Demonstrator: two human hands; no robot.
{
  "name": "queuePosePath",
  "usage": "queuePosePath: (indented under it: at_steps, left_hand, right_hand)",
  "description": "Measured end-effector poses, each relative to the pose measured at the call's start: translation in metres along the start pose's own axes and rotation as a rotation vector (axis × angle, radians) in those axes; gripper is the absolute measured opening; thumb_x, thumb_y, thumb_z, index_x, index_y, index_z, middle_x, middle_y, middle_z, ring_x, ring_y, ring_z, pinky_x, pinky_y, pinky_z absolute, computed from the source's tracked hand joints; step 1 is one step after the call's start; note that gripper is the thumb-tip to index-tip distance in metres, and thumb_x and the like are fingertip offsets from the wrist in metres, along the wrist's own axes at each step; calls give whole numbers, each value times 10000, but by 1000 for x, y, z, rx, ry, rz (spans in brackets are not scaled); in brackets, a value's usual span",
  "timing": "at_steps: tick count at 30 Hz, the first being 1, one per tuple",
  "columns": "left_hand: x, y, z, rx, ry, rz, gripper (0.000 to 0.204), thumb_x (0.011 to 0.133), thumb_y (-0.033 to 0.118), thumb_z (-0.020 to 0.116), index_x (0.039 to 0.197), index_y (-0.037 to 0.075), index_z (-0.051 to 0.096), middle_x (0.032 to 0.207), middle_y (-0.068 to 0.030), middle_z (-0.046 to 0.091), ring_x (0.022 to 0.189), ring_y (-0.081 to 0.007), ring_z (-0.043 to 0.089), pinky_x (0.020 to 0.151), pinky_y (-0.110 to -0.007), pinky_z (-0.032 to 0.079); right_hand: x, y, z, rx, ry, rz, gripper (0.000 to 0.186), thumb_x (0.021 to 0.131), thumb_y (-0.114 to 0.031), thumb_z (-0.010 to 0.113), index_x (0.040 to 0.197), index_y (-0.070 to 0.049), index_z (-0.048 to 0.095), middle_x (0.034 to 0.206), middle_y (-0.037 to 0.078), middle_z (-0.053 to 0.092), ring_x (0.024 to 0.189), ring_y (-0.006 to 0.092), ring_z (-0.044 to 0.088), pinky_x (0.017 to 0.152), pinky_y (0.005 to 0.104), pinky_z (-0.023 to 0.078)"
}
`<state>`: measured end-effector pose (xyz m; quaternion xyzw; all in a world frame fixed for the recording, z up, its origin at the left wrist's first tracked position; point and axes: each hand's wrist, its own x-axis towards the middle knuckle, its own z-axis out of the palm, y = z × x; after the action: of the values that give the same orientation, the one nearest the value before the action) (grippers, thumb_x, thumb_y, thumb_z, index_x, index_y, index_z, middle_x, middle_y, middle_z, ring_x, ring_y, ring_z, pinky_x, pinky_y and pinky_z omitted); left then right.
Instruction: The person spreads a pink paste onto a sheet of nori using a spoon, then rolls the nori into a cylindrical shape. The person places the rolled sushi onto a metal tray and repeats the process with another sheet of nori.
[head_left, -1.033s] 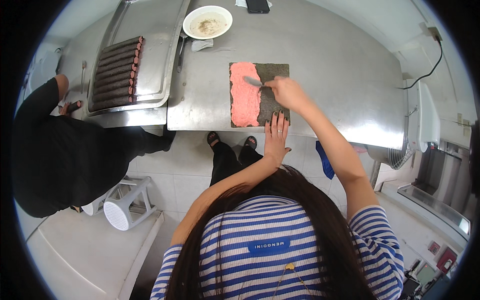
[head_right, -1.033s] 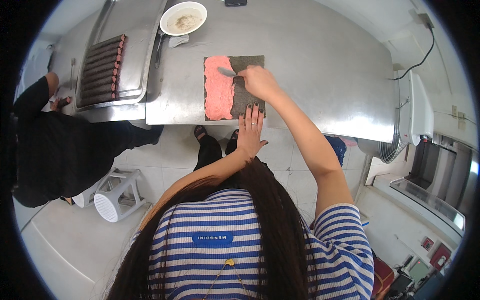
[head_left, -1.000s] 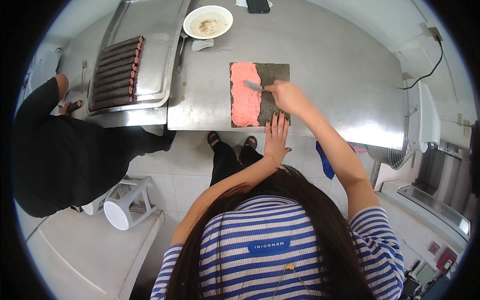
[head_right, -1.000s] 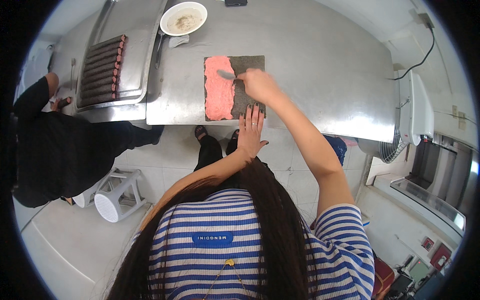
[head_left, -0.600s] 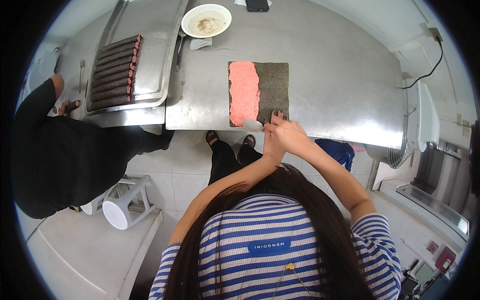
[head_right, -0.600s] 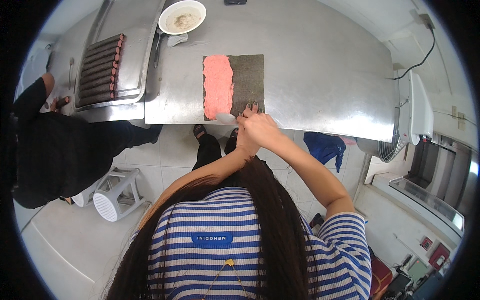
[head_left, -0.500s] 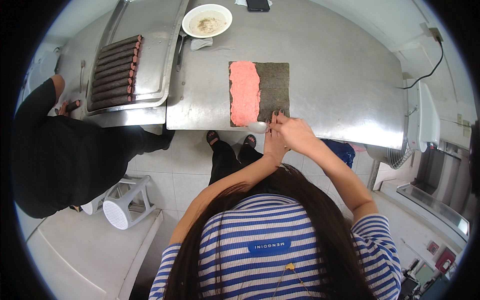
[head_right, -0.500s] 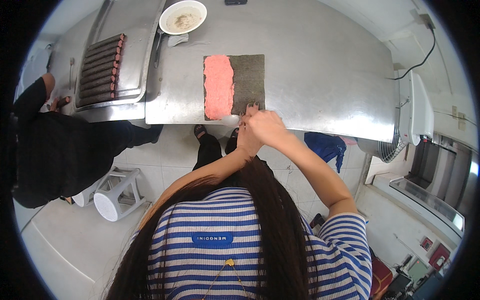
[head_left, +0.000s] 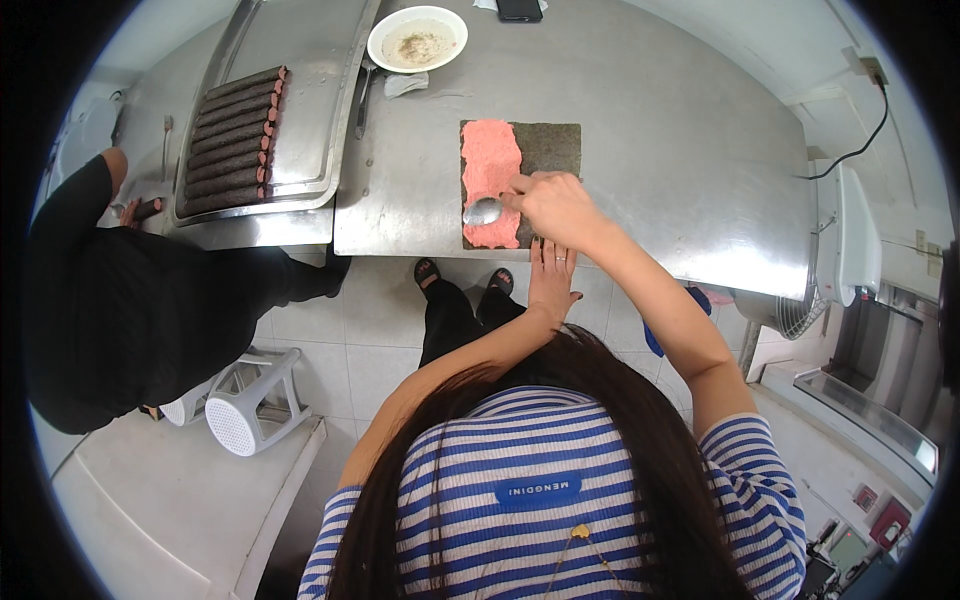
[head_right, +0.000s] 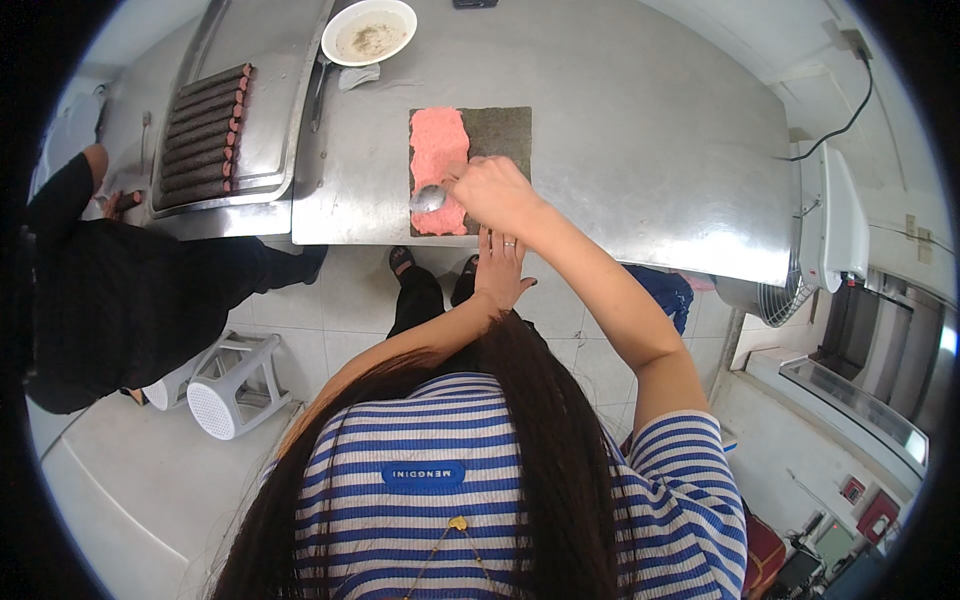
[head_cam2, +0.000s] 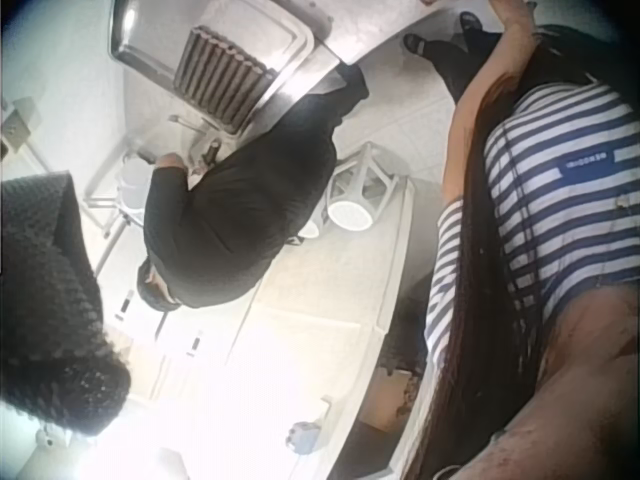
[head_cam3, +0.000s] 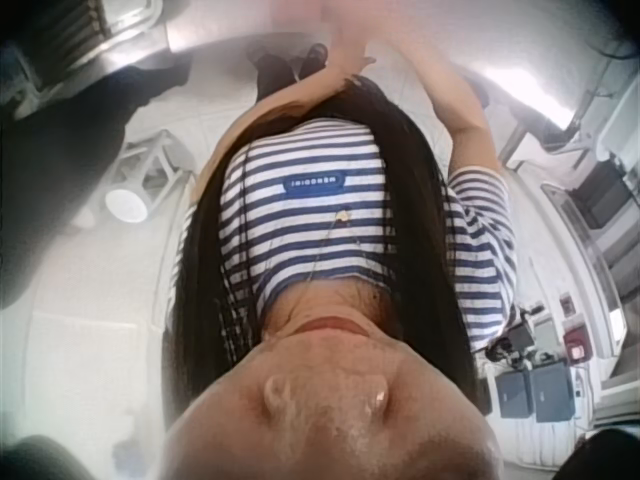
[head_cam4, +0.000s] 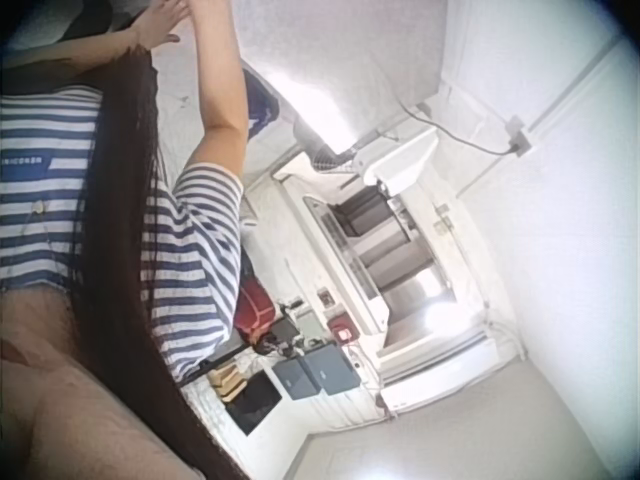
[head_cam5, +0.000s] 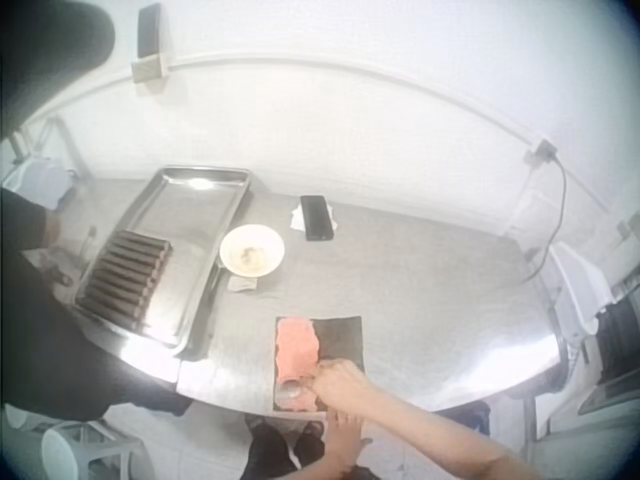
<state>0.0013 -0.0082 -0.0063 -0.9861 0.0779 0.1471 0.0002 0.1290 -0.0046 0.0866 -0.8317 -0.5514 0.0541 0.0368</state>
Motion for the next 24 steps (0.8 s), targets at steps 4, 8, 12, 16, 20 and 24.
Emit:
queuePosePath:
  at_steps: [4, 8, 12, 16, 20, 24]
  left_hand:
    - [2, 2, 10, -43, -35, 12, 917, 799, 645, 559, 1423, 17, 317, 1426, -153, 386, 1379, -367, 228, 1134, -579, 82]
    - [1, 2, 5, -25, -31, 17, 925, 796, 648, 560, 1423, 14, 317, 1440, -161, 370, 1384, -371, 222, 1133, -579, 84]
    - [-1, -1, -1, 11, 41, -4, 936, 793, 653, 559, 1434, 20, 304, 1462, -166, 347, 1390, -377, 214, 1129, -588, 83]
    - [0, 1, -4, 25, -51, 10, 928, 808, 654, 537, 1445, 22, 300, 1486, -161, 324, 1399, -381, 199, 1124, -591, 91]
    - [6, 5, 13, -6, -198, 64, 913, 828, 655, 502, 1465, 38, 283, 1519, -144, 272, 1420, -379, 146, 1128, -585, 84]
    - [5, 5, 11, 10, -138, 55, 918, 830, 657, 498, 1469, 35, 279, 1521, -147, 267, 1426, -368, 134, 1130, -577, 89]
  right_hand:
    - [-7, -5, -2, 84, -80, 62, 291, 724, -80, 592, 987, -111, 714, 867, 44, 611, 774, 257, 653, 651, 388, 523]
    - [-24, -1, -6, 50, -228, 113, 284, 741, -111, 594, 996, -127, 720, 868, 55, 611, 789, 270, 662, 649, 395, 524]
    - [-30, 9, -24, -49, -340, 194, 264, 755, -140, 600, 990, -135, 720, 860, 66, 604, 796, 271, 664, 645, 399, 523]
    - [-24, 0, -26, -19, -223, 146, 258, 742, -151, 602, 970, -113, 716, 856, 71, 605, 779, 275, 664, 625, 394, 523]
    - [-26, -15, 0, -1, -153, 62, 253, 716, -141, 605, 940, -87, 710, 840, 73, 605, 745, 272, 658, 605, 383, 523]
    - [-41, -5, -3, -19, -233, 93, 226, 718, -131, 606, 916, -87, 706, 828, 66, 603, 755, 261, 654, 616, 380, 524]
